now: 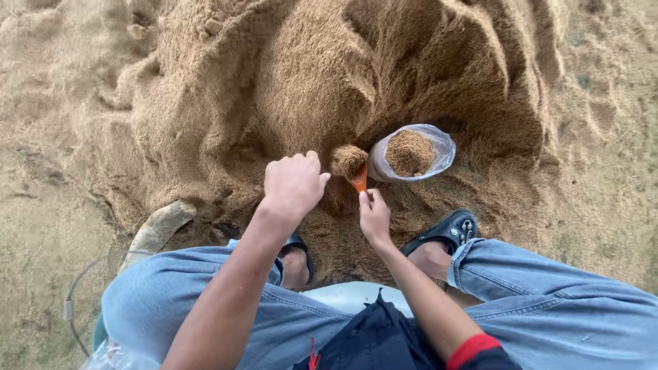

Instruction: Filling small plastic bags with grain from a large pile using a spoon

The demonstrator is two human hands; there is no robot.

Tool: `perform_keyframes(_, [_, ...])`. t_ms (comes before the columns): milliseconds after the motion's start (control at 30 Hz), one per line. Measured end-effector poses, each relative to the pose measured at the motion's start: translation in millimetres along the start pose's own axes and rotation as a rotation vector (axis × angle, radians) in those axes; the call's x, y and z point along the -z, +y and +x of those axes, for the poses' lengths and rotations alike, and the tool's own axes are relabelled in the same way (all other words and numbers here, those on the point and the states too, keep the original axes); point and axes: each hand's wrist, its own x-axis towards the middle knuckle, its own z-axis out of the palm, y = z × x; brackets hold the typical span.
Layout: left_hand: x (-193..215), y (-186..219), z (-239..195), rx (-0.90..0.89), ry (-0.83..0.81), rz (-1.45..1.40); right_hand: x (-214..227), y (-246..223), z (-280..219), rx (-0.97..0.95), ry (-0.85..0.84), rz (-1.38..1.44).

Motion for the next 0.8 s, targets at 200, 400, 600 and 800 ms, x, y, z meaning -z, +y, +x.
perform_keyframes(200, [3.6,-0.8,1.4,0.008,-0.013,0.000,64.1,-80.3,-49.5,0.042,-0.040,0.174])
perform_keyframes(400, [9.9,0.3,-3.8,0.021,-0.036,0.006,125.7,-95.6,-49.5,0.163,0.027,0.165])
perform_keyframes(600, [10.8,-1.3,-5.3,0.010,-0.038,0.020,152.8,-63.6,-24.1,0.364,0.494,-0.542])
perform_keyframes(800, [13.6,-1.3,-6.1,0.006,-0.044,-0.002,128.0,-29.5,-16.7,0.658,0.657,-0.367])
